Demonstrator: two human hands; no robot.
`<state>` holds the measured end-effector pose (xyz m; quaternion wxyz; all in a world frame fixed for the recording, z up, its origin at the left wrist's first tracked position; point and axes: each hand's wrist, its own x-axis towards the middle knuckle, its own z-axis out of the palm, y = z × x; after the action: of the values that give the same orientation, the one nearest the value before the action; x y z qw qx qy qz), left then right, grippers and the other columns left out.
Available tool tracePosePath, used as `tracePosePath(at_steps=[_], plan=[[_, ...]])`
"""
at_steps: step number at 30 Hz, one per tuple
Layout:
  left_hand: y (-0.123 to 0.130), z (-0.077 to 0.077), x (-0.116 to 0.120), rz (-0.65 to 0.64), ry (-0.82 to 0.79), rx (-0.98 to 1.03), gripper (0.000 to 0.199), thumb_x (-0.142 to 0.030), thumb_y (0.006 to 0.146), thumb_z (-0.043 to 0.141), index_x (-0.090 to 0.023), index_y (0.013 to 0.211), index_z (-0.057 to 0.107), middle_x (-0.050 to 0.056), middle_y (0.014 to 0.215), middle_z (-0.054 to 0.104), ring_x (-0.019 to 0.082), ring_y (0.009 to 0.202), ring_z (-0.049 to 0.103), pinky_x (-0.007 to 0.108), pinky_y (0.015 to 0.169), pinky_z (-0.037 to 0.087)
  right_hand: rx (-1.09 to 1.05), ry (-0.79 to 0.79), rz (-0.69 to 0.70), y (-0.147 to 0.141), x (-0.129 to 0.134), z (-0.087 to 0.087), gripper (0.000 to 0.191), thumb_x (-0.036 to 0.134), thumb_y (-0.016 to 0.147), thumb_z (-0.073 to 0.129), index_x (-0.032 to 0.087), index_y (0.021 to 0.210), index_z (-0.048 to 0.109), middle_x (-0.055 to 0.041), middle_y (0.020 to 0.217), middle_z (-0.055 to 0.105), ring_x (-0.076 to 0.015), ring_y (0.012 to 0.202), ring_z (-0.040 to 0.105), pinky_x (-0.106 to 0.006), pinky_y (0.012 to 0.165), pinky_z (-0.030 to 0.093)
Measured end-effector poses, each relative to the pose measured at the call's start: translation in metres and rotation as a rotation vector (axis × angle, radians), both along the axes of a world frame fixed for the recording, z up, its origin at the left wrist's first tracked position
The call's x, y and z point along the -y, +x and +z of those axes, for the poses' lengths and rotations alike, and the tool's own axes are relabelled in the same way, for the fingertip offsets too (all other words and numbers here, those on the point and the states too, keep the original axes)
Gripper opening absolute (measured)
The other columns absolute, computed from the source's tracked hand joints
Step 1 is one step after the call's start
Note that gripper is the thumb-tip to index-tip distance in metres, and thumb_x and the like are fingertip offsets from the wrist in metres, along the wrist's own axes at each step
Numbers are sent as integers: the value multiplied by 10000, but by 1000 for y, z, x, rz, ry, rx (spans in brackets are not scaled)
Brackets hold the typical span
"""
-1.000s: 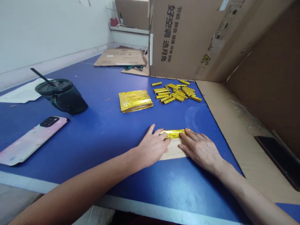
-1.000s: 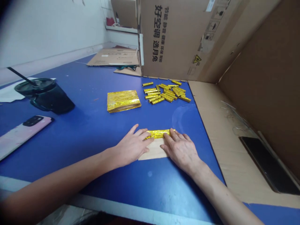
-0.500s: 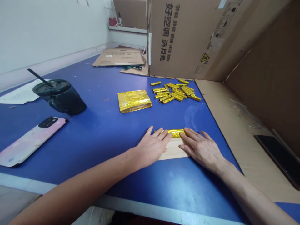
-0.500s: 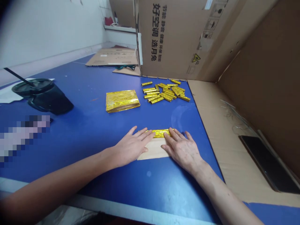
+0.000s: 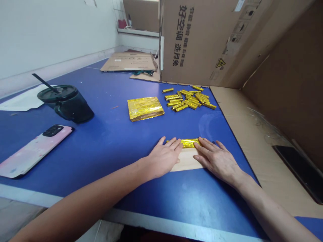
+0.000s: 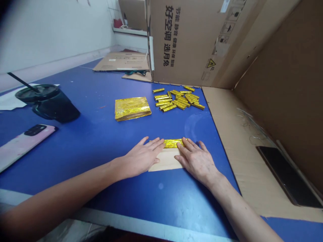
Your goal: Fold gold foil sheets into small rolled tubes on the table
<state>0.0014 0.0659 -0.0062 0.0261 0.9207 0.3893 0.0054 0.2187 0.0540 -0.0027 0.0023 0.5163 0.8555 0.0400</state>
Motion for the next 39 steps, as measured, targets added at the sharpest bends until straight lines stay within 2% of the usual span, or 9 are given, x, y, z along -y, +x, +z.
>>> tracePosePath(at_steps=[4, 7, 10, 13, 20, 26, 32, 37, 39], plan=[[0, 0, 0, -13, -4, -2, 451, -303, 855, 382, -113, 1262, 340, 130, 1351, 318, 245, 1240, 289, 486, 962, 237, -56, -51, -13, 1, -1, 7, 499, 491, 842, 308, 213, 1239, 429, -109, 1315, 402, -256, 1198, 367, -534, 942, 276], [0, 3, 1, -12, 0, -4, 427, -266, 860, 352, -105, 1255, 351, 134, 1339, 340, 253, 1237, 293, 498, 959, 240, -92, -25, -36, -18, 0, 16, 587, 535, 834, 262, 174, 1284, 367, -134, 1321, 383, -254, 1212, 345, -536, 984, 200], [0, 6, 3, -15, -8, -9, 415, -234, 860, 312, -100, 1251, 357, 136, 1337, 342, 255, 1242, 282, 503, 964, 233, -110, -82, 63, -46, 2, 19, 653, 561, 820, 258, 138, 1313, 319, -130, 1368, 295, -263, 1264, 228, -538, 1012, 111], [-1, 7, 4, -24, -32, -28, 428, -243, 855, 312, -99, 1257, 348, 136, 1344, 330, 254, 1248, 271, 501, 971, 222, -164, -192, 114, -55, 1, 11, 658, 533, 838, 240, 113, 1345, 237, -142, 1378, 267, -232, 1276, 197, -483, 1022, 165], [-1, -2, 0, -20, -36, 1, 450, -280, 854, 344, -111, 1270, 320, 130, 1364, 293, 243, 1262, 238, 510, 973, 196, -133, -168, -12, -5, -4, -4, 622, 532, 841, 244, 154, 1333, 267, -116, 1399, 224, -212, 1282, 171, -478, 1019, 171], [-1, 4, -1, -47, 43, 45, 410, -307, 850, 337, -125, 1210, 409, 106, 1310, 389, 258, 1256, 214, 496, 985, 137, -180, -196, -19, 0, 1, 0, 728, 587, 763, 376, 130, 1322, 273, -162, 1394, 218, -251, 1282, 161, -525, 1007, 148], [3, 13, 4, 30, 42, 104, 372, -305, 798, 418, -95, 1094, 498, 130, 1050, 486, 242, 984, 419, 352, 820, 343, -294, -326, 71, 10, 6, 11, 722, 551, 631, 578, 195, 1227, 382, -155, 1412, 171, -267, 1287, 105, -535, 1015, 80], [2, 16, 3, 21, -48, 119, 743, -702, 620, 431, -114, 1069, 508, 96, 971, 463, 234, 900, 406, 343, 791, 355, -310, -395, 91, 16, 3, 16, 536, 450, 712, 554, 200, 1175, 449, -114, 1421, 165, -225, 1295, 61, -496, 1034, 65], [1, 17, 2, 6, -46, 114, 799, -729, 572, 451, -114, 1079, 503, 93, 970, 459, 233, 896, 403, 340, 785, 355, -342, -408, 90, 18, 2, 16, 441, 425, 768, 501, 215, 1156, 481, -94, 1413, 198, -212, 1293, 85, -494, 1035, 70]])
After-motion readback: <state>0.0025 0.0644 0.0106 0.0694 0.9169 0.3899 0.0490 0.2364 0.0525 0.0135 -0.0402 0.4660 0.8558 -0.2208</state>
